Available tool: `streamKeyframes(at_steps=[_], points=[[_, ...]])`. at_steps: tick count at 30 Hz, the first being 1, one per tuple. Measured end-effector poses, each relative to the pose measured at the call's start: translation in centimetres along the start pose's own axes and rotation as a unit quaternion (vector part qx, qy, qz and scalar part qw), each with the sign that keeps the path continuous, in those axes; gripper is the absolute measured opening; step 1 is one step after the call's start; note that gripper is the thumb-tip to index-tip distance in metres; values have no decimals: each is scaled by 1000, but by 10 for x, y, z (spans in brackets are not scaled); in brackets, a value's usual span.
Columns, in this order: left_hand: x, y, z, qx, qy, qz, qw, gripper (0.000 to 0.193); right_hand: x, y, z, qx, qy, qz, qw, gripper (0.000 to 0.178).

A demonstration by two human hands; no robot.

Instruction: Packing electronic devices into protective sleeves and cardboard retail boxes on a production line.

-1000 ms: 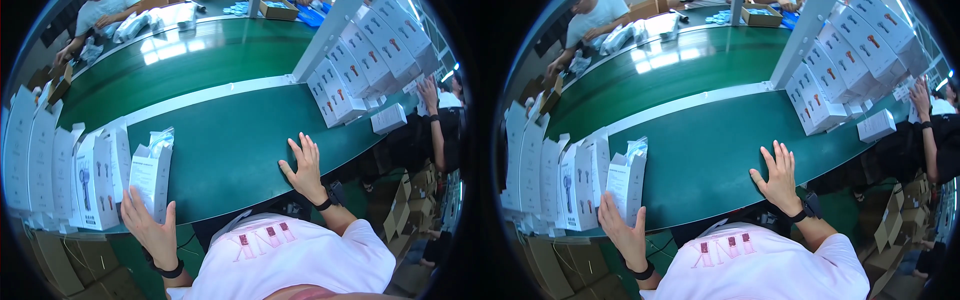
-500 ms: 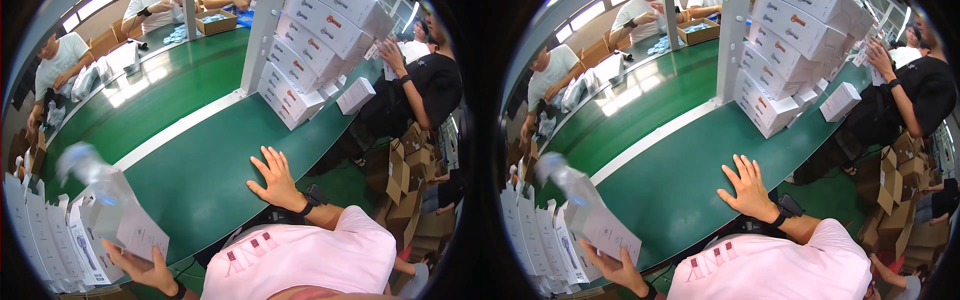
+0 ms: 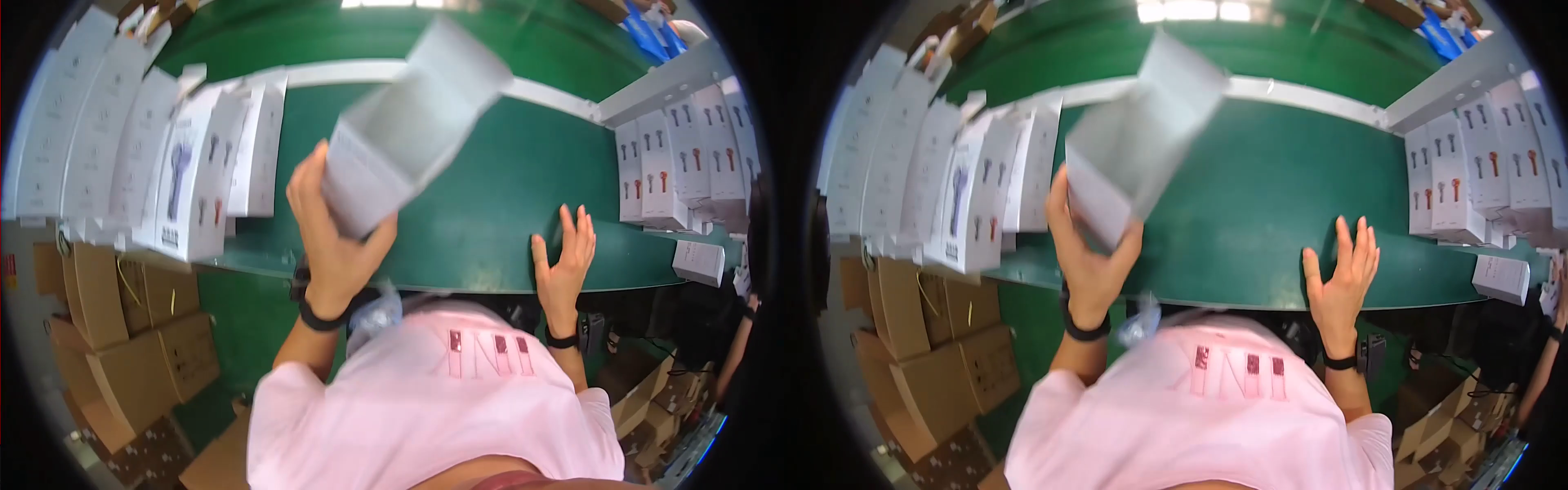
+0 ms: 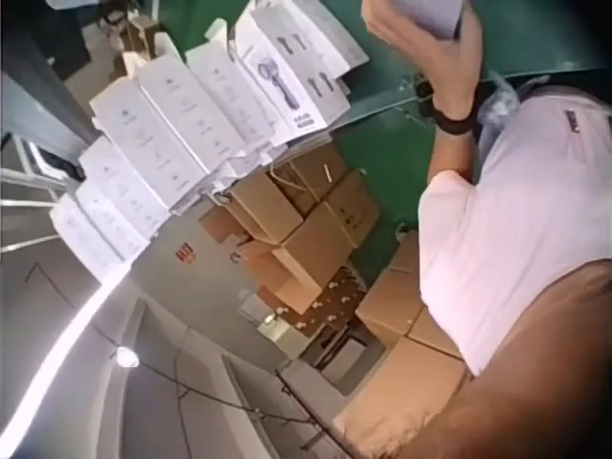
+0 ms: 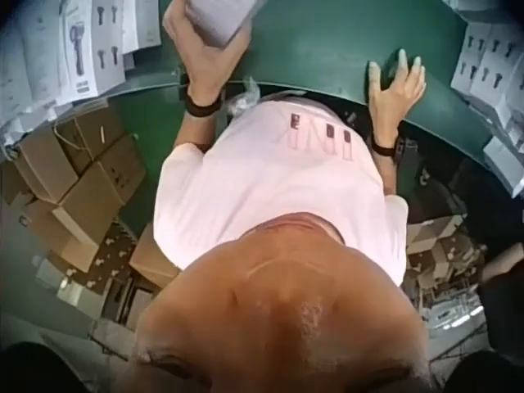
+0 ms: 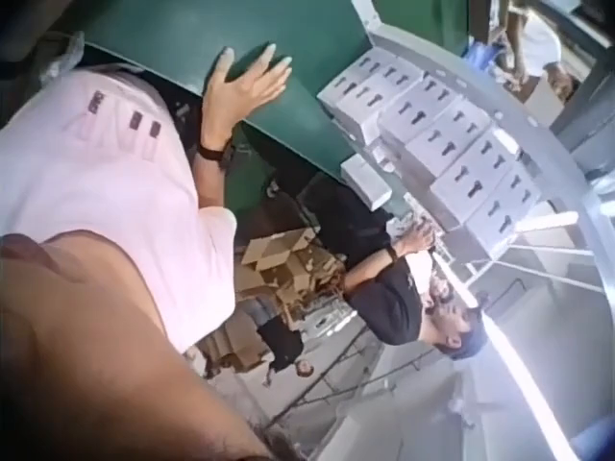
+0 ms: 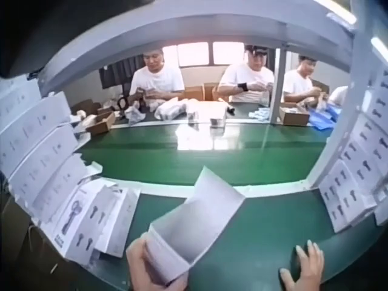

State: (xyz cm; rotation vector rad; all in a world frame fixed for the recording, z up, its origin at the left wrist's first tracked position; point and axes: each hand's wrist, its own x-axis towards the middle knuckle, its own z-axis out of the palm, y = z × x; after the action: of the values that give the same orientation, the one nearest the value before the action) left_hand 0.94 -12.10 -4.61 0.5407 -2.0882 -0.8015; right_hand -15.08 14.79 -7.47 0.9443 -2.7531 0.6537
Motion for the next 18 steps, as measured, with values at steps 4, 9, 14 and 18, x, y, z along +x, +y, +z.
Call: streamKeyframes(at_steps=[4, 9, 14, 18], points=[[-1, 15, 25, 150, 46, 41, 987, 96, 3, -66, -27, 257, -84, -191, 943, 80], [29, -9, 26, 87, -9, 117, 989, 84, 25, -103, 23, 132, -204, -288, 926, 91], [41, 33, -29, 275, -63, 120, 952, 68, 26, -91, 29, 145, -176, -295, 928, 79], [17, 22, -39, 440, -108, 100, 886, 54, 21, -89, 31, 178, -158, -312, 920, 68]])
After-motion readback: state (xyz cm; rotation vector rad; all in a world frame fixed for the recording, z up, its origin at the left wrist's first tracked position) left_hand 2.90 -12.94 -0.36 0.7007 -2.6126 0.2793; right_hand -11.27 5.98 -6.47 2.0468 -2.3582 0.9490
